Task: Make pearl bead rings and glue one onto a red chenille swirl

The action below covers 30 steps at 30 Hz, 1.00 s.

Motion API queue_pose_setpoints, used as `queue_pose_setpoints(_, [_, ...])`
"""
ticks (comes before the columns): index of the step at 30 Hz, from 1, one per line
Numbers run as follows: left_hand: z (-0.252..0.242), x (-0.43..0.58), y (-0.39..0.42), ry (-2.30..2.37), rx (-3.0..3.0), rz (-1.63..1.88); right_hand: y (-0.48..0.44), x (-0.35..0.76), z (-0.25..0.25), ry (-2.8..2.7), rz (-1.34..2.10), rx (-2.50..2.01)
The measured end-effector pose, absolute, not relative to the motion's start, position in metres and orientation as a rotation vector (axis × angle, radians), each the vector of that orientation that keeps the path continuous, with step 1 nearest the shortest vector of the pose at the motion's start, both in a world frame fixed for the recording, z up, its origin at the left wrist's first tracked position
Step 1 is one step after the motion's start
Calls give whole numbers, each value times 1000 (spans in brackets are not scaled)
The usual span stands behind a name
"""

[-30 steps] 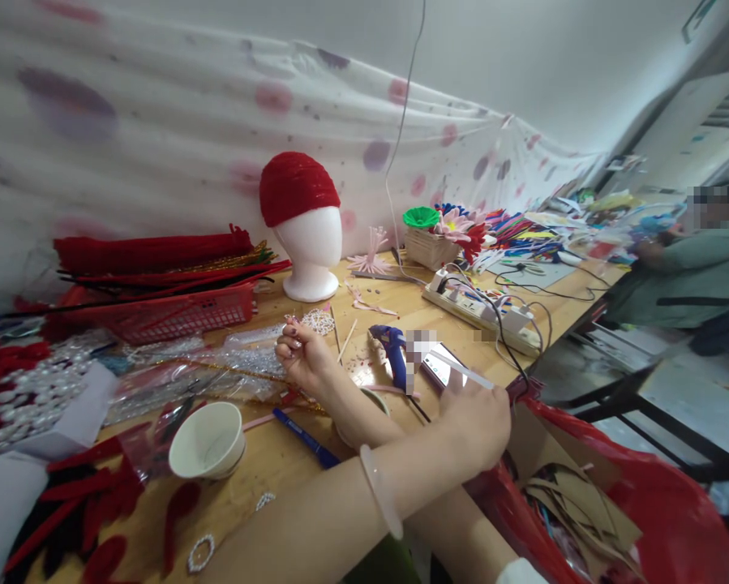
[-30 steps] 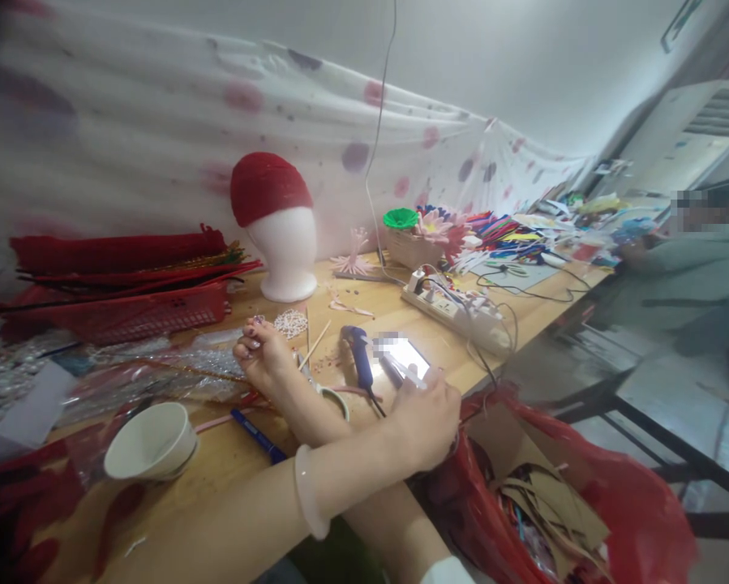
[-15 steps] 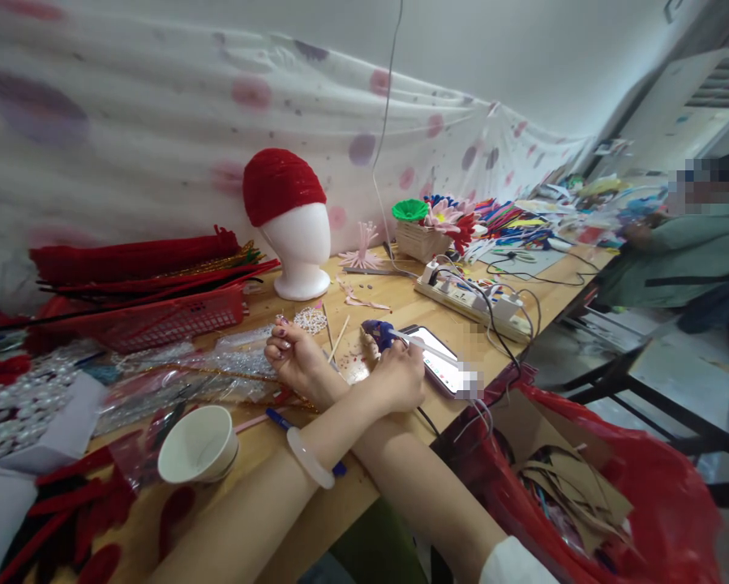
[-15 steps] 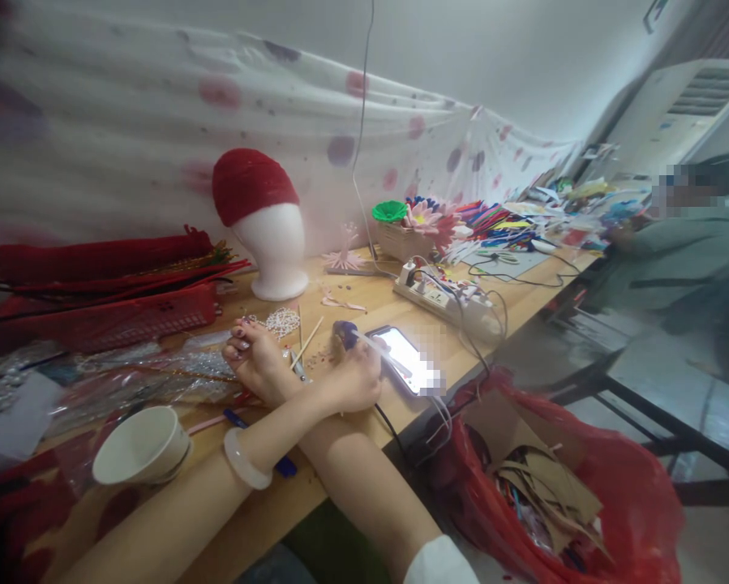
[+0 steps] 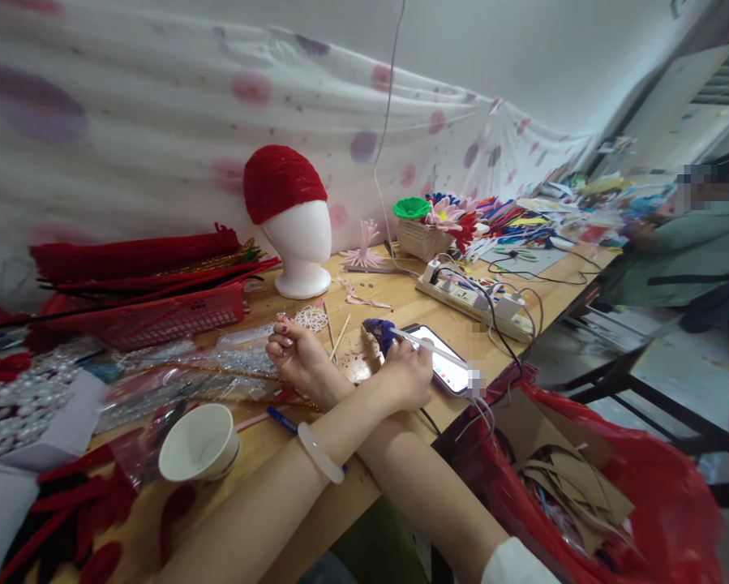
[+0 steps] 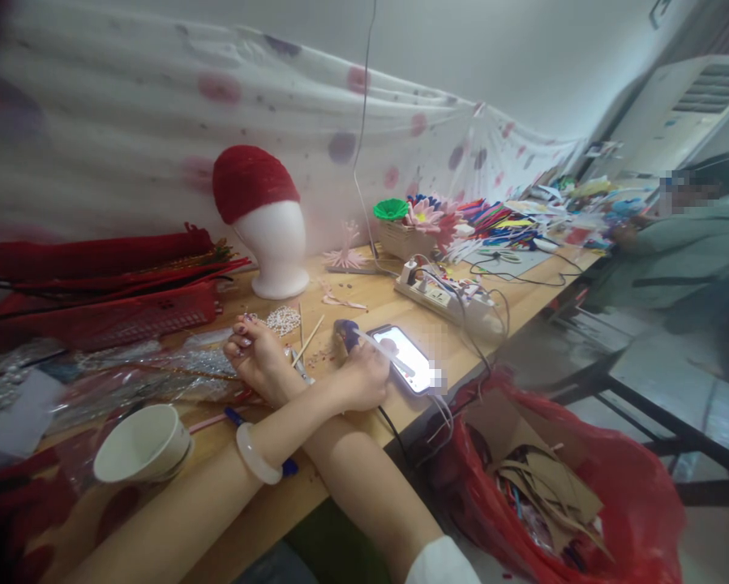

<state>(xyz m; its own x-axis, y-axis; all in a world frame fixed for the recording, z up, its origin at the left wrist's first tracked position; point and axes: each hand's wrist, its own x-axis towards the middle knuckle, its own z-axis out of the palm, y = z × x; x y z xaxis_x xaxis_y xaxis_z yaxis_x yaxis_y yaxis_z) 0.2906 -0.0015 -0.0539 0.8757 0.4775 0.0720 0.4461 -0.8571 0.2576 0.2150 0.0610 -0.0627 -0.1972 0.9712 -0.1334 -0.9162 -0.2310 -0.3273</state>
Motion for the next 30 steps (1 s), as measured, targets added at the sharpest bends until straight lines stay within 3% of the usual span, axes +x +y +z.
queue_pose_setpoints(21, [-44, 255, -11, 644, 2808, 125, 64, 210, -73, -184, 1792, -358])
queue_pose_setpoints(30, [-37, 304, 5, 502, 3015, 152, 63, 213, -67, -157, 1786, -347])
